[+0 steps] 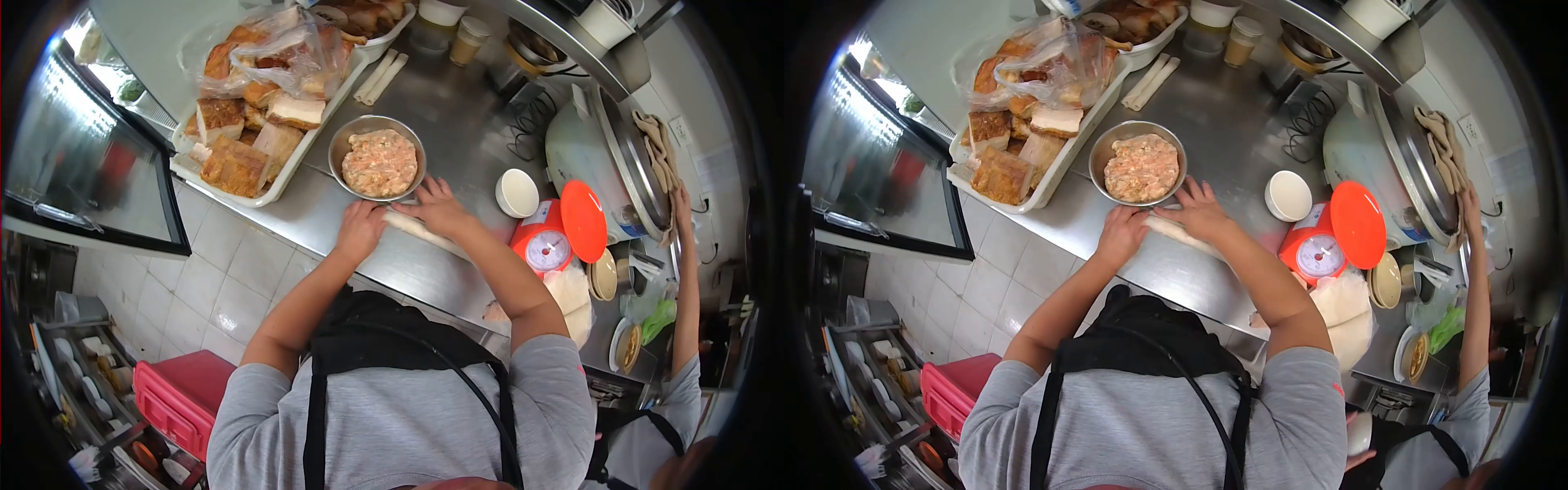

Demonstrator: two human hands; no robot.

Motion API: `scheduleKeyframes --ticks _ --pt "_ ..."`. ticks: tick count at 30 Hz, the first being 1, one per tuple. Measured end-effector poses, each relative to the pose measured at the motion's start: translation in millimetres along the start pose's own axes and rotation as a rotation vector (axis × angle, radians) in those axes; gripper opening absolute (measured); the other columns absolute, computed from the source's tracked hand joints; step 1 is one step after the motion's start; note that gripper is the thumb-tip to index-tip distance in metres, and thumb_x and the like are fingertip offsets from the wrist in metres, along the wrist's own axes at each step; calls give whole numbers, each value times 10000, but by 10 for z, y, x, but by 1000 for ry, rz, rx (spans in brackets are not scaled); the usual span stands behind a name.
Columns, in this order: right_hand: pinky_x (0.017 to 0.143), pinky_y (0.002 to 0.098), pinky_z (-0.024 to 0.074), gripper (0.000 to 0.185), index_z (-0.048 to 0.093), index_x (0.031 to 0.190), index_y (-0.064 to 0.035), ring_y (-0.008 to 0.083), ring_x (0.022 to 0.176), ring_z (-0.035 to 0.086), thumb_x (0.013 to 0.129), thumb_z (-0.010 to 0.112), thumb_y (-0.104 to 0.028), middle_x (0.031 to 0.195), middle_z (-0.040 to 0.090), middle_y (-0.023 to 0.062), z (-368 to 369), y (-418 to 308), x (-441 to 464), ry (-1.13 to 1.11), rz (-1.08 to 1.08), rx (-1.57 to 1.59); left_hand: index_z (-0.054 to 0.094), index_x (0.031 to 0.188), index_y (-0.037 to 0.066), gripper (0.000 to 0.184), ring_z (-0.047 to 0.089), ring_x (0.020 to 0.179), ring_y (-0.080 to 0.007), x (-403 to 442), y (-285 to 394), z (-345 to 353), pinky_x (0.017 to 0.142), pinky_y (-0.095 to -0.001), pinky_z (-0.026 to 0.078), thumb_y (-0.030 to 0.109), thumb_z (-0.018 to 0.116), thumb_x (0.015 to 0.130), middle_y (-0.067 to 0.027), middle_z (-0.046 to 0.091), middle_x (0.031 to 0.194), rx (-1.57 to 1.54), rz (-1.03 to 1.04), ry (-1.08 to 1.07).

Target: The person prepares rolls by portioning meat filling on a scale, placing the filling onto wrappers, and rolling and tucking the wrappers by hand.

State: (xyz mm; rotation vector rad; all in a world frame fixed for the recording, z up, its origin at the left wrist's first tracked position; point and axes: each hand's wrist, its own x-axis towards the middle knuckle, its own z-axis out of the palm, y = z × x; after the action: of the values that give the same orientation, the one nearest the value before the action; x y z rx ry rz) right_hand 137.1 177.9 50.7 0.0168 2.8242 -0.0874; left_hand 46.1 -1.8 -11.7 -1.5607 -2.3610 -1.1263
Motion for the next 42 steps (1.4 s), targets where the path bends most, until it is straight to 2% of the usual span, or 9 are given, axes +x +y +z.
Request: scheduleKeyframes --ticks 6,12,15,18,21,27,30,39,42 --pt "1071 519 111 476 406 1274 -443 358 1346 113 872 399 -188 1446 214 98 132 305 -552 19 230 -116 568 1059 39 401 460 1009 -299 -25 92 -28 876 -415 372 92 654 671 -97 512 1054 38 27 26" --pt "1071 511 121 467 461 1248 -414 363 1343 120 848 452 -174 1451 199 118 124 70 -226 97 168 28 512 1117 39 471 439 1027 -309 -8 433 98 910 -408 351 62 632 662 -124 479 1073 -20 303 -66" --pt "1031 468 235 429 523 1213 -327 347 1269 287 795 546 -230 1359 347 136 254 189 -377 236 330 -117 542 1063 43 409 447 999 -296 74 362 257 883 -411 362 78 632 666 -111 484 1031 -29 328 -120" --pt "902 412 343 398 585 1130 -220 290 1081 446 734 623 -241 1148 493 108 229 -11 -730 408 376 222 572 1012 56 349 457 967 -278 168 281 355 847 -410 374 105 638 673 -95 490 988 -52 316 -166" --pt "788 386 365 332 628 1017 -157 253 916 481 694 667 -222 973 518 74 556 -240 -820 594 358 264 592 984 68 309 467 943 -260 231 261 365 820 -398 383 136 645 688 -78 497 952 -22 294 -174" --pt "777 379 370 319 627 990 -172 226 917 487 683 689 -226 937 531 28 623 -114 -786 593 471 290 586 981 67 288 487 940 -251 386 282 331 807 -386 402 180 643 722 -76 506 933 53 219 -288" --pt "775 380 371 260 639 968 -179 213 906 493 712 669 -214 884 546 13 505 -281 -754 804 556 160 566 975 66 292 493 947 -256 434 251 421 798 -395 412 195 643 725 -84 507 937 44 155 -326" --pt "779 385 376 319 602 1035 -169 229 924 495 720 654 -182 941 536 21 581 89 -659 472 469 346 555 942 78 279 498 925 -255 432 349 364 772 -368 441 168 662 700 -72 505 943 73 337 -202" --pt "780 383 381 308 600 1032 -165 233 924 507 727 644 -172 926 555 36 487 -76 -624 737 461 201 571 923 81 252 501 914 -255 495 252 478 781 -368 439 155 659 699 -68 506 942 30 295 -274"
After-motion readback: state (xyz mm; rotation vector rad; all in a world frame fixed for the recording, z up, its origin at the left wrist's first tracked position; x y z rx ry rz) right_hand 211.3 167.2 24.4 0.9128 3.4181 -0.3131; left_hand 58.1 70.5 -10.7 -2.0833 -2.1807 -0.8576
